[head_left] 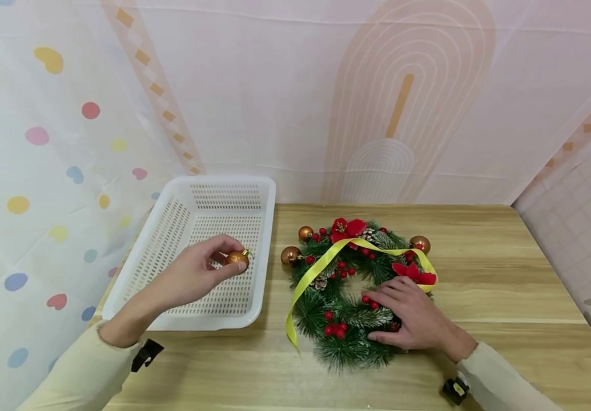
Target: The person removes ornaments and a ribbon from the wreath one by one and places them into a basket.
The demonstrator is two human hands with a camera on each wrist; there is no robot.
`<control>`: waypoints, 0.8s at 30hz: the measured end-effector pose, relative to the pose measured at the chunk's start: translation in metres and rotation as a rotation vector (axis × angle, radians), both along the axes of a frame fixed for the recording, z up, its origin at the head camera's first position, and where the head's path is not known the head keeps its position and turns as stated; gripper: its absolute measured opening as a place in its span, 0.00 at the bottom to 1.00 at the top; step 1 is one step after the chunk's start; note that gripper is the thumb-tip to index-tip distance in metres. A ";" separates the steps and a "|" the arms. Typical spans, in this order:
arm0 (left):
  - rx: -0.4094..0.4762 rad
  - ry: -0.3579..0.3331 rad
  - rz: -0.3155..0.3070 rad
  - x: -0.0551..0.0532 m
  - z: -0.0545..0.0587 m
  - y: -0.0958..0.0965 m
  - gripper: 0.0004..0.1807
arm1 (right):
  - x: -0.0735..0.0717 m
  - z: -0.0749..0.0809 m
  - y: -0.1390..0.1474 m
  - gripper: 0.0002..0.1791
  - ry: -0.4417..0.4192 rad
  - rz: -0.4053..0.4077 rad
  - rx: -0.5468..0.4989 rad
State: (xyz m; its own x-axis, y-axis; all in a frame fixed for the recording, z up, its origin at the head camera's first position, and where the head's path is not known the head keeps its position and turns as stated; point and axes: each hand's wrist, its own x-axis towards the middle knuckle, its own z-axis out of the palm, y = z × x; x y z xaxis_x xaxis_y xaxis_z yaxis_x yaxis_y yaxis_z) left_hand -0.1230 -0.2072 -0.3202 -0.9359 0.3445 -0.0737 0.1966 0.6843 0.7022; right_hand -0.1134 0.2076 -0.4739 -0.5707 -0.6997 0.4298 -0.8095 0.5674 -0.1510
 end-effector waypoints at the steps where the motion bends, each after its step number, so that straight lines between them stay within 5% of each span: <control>1: -0.005 0.001 0.005 -0.001 0.000 -0.001 0.12 | 0.000 0.000 0.000 0.41 -0.003 0.000 -0.001; 24: -0.061 -0.028 0.108 -0.024 -0.009 -0.041 0.17 | 0.000 -0.001 -0.001 0.41 0.000 -0.002 -0.003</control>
State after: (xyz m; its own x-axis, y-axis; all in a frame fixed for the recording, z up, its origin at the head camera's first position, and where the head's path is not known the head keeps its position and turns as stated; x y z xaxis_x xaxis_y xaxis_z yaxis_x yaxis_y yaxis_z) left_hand -0.1467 -0.2486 -0.3291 -0.9647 0.2354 -0.1180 0.1001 0.7422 0.6627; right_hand -0.1137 0.2068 -0.4750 -0.5722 -0.6972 0.4319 -0.8082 0.5688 -0.1525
